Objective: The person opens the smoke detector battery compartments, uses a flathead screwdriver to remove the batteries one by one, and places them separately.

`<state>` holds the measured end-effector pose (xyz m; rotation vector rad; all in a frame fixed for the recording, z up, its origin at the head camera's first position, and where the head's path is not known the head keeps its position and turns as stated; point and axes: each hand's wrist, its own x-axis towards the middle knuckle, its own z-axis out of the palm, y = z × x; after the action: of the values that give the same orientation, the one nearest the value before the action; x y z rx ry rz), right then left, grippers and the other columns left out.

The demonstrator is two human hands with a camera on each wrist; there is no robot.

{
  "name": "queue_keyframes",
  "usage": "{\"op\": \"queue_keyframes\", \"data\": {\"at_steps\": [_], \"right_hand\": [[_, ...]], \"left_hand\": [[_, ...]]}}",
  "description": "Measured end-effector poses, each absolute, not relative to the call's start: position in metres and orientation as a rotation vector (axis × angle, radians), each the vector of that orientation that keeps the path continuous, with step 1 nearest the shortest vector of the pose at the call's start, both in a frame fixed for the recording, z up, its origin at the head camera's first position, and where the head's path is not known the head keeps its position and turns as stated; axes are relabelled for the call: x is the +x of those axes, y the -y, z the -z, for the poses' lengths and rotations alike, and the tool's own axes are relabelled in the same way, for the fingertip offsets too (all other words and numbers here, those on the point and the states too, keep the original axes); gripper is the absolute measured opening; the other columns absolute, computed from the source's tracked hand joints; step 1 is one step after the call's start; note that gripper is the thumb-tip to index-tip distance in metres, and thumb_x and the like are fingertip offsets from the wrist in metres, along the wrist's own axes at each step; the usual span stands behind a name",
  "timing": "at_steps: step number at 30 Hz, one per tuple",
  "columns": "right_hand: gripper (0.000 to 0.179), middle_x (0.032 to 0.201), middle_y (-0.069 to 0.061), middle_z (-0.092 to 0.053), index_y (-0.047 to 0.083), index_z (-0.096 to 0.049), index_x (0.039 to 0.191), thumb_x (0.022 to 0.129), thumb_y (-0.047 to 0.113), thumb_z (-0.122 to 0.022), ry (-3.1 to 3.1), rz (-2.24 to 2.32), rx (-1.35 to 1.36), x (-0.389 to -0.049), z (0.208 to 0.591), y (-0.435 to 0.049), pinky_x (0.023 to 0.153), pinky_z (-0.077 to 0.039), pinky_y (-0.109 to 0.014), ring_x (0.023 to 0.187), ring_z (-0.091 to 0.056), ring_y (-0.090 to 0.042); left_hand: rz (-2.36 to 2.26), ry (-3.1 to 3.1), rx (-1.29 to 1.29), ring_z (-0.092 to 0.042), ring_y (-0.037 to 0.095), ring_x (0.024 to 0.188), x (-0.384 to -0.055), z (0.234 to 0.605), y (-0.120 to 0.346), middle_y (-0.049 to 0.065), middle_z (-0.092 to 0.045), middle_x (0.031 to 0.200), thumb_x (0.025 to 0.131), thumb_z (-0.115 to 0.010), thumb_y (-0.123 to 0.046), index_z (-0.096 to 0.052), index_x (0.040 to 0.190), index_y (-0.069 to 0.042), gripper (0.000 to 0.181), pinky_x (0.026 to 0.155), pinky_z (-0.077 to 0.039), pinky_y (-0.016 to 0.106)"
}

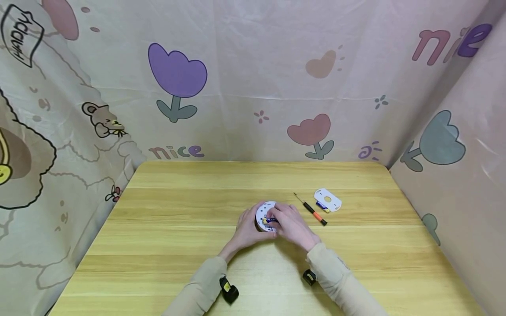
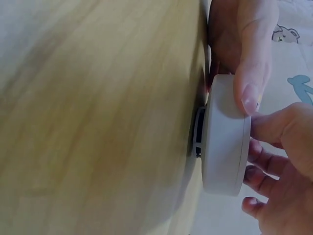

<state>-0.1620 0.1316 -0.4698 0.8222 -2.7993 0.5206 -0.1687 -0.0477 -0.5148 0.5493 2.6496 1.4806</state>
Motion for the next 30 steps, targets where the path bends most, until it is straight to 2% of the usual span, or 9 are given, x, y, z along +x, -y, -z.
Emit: {"op": "queue_keyframes", "data": {"at_steps": [10, 17, 19, 24, 30], "right_hand": [[0.018, 0.098, 0.001, -0.064, 0.012, -0.067, 0.099, 0.086, 0.02, -0.077, 2.794, -0.567, 0.821, -0.161, 0.472, -0.136, 0.085, -0.045, -0.035, 0.097, -0.06, -0.018], [0.014, 0.098, -0.005, -0.066, 0.006, -0.063, 0.1, 0.09, 0.009, -0.071, 2.725, -0.845, 0.73, -0.157, 0.467, -0.148, 0.096, -0.049, -0.047, 0.096, -0.06, -0.021], [0.013, 0.097, -0.004, -0.066, 0.006, -0.063, 0.102, 0.091, 0.008, -0.07, 2.722, -0.886, 0.685, -0.156, 0.467, -0.154, 0.093, -0.052, -0.044, 0.092, -0.06, -0.019], [0.013, 0.095, -0.006, -0.065, 0.003, -0.06, 0.106, 0.094, 0.002, -0.065, 2.702, -0.994, 0.575, -0.152, 0.471, -0.173, 0.076, -0.057, -0.03, 0.085, -0.06, -0.015], [0.016, 0.095, -0.011, -0.066, -0.003, -0.061, 0.11, 0.095, -0.002, -0.062, 2.66, -1.042, 0.437, -0.152, 0.472, -0.2, 0.071, -0.056, -0.026, 0.083, -0.061, -0.019]], "left_hand": [[-1.473, -2.653, 0.572, -0.048, 0.035, 0.132, -0.169, 0.515, 0.047, 0.012, -0.053, 0.149, 0.065, -0.091, -0.046, -0.037, 0.154, -0.012, 0.109, 0.121, -0.021, 0.061], [-1.471, -2.647, 0.57, -0.049, 0.032, 0.128, -0.17, 0.515, 0.047, 0.01, -0.056, 0.145, 0.064, -0.092, -0.045, -0.036, 0.155, -0.013, 0.112, 0.122, -0.021, 0.059], [-1.477, -2.647, 0.578, -0.049, 0.033, 0.128, -0.17, 0.515, 0.047, 0.011, -0.056, 0.144, 0.063, -0.093, -0.044, -0.037, 0.154, -0.012, 0.112, 0.121, -0.022, 0.06], [-1.504, -2.632, 0.577, -0.048, 0.035, 0.131, -0.168, 0.514, 0.048, 0.013, -0.055, 0.145, 0.062, -0.094, -0.042, -0.038, 0.154, -0.012, 0.112, 0.12, -0.023, 0.062], [-1.511, -2.629, 0.552, -0.047, 0.035, 0.132, -0.168, 0.514, 0.047, 0.012, -0.054, 0.146, 0.06, -0.095, -0.041, -0.038, 0.154, -0.014, 0.112, 0.12, -0.022, 0.063]]}}
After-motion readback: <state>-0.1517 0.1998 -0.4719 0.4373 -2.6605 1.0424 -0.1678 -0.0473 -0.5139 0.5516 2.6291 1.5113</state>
